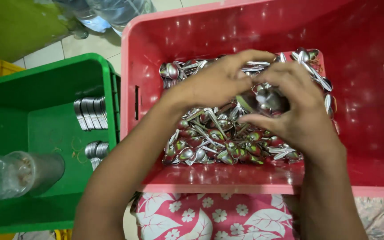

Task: Sorting metal spoons from a large bin and bundling them together using rubber bands

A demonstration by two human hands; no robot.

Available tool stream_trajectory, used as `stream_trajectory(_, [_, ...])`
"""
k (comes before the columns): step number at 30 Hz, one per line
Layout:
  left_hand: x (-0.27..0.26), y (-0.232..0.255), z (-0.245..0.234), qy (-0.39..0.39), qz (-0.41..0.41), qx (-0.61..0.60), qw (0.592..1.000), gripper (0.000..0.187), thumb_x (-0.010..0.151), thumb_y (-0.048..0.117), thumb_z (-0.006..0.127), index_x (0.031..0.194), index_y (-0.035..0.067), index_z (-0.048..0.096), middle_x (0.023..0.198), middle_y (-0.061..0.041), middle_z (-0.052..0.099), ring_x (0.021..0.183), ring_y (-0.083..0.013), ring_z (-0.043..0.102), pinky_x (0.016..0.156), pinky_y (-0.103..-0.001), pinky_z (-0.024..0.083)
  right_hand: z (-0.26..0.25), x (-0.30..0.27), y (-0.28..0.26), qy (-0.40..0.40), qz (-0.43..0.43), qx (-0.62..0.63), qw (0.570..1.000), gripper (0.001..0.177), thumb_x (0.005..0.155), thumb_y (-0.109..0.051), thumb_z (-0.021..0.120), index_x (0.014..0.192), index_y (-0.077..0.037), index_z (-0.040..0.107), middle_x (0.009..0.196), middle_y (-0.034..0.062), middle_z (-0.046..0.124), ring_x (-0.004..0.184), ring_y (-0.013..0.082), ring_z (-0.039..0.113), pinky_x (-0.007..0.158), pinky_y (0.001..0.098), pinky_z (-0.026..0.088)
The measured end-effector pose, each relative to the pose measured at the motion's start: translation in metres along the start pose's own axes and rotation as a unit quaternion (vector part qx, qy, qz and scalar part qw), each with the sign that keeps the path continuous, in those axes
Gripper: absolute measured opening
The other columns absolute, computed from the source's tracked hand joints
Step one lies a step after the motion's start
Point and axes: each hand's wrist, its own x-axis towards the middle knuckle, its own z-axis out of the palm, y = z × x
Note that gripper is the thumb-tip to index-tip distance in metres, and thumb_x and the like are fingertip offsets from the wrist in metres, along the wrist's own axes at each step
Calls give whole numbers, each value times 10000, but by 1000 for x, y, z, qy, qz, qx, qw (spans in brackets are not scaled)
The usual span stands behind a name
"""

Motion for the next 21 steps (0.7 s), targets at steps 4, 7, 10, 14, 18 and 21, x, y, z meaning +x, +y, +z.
stream_trajectory(4, [27, -28, 6, 20, 74, -59, 995, 493, 950, 166, 369, 1418, 119, 519, 983, -38, 645, 685, -88, 592, 486, -198, 473, 2, -5, -6, 18, 22, 48, 998, 436, 771, 148, 755, 1170, 23, 632, 1131, 169, 689, 811, 224, 649, 686, 325, 504])
stream_trajectory(7, [60, -83, 11, 110, 7, 28, 993, 447, 1001, 340, 297, 1239, 119, 604, 860, -5, 668, 618, -84, 560, 556, -271, 469, -4, -14, 8, 54, 90, 155, 982, 439, 905, 196, 615, 1281, -29, 597, 1079, 121, 649, 739, 169, 625, 616, 271, 520])
stream_trajectory(10, [82, -147, 35, 142, -102, 283, 943, 376, 972, 379, 458, 1200, 133, 627, 1136, -79, 693, 943, -199, 640, 868, -427, 528, -11, -13, 23, 112, 74, 253, 958, 454, 1029, 200, 513, 1380, -86, 477, 1179, 116, 574, 813, 153, 594, 628, 237, 549])
stream_trajectory(14, [114, -230, 64, 98, -110, 522, 840, 571, 919, 407, 690, 1372, 82, 566, 1347, -198, 555, 1143, -357, 592, 991, -517, 496, -15, -13, 12, 179, 157, 318, 918, 380, 1086, 150, 513, 1270, -178, 465, 1306, 84, 609, 866, 93, 594, 545, 151, 437])
stream_trajectory(18, [128, -245, 67, 180, -73, 474, 859, 349, 861, 205, 730, 1187, 91, 674, 1175, -112, 627, 1046, -263, 637, 937, -492, 511, -18, -14, 10, 187, 153, 236, 941, 258, 1121, 135, 630, 1107, -85, 494, 1242, 111, 650, 959, 131, 652, 739, 184, 562])
stream_trajectory(21, [114, -195, 40, 152, -98, 330, 926, 218, 981, 256, 575, 969, 105, 731, 922, -89, 745, 844, -253, 703, 832, -463, 533, -19, -10, 5, 199, 222, 143, 944, 210, 1134, 31, 740, 1169, -50, 550, 1135, 103, 687, 820, 123, 635, 663, 219, 552])
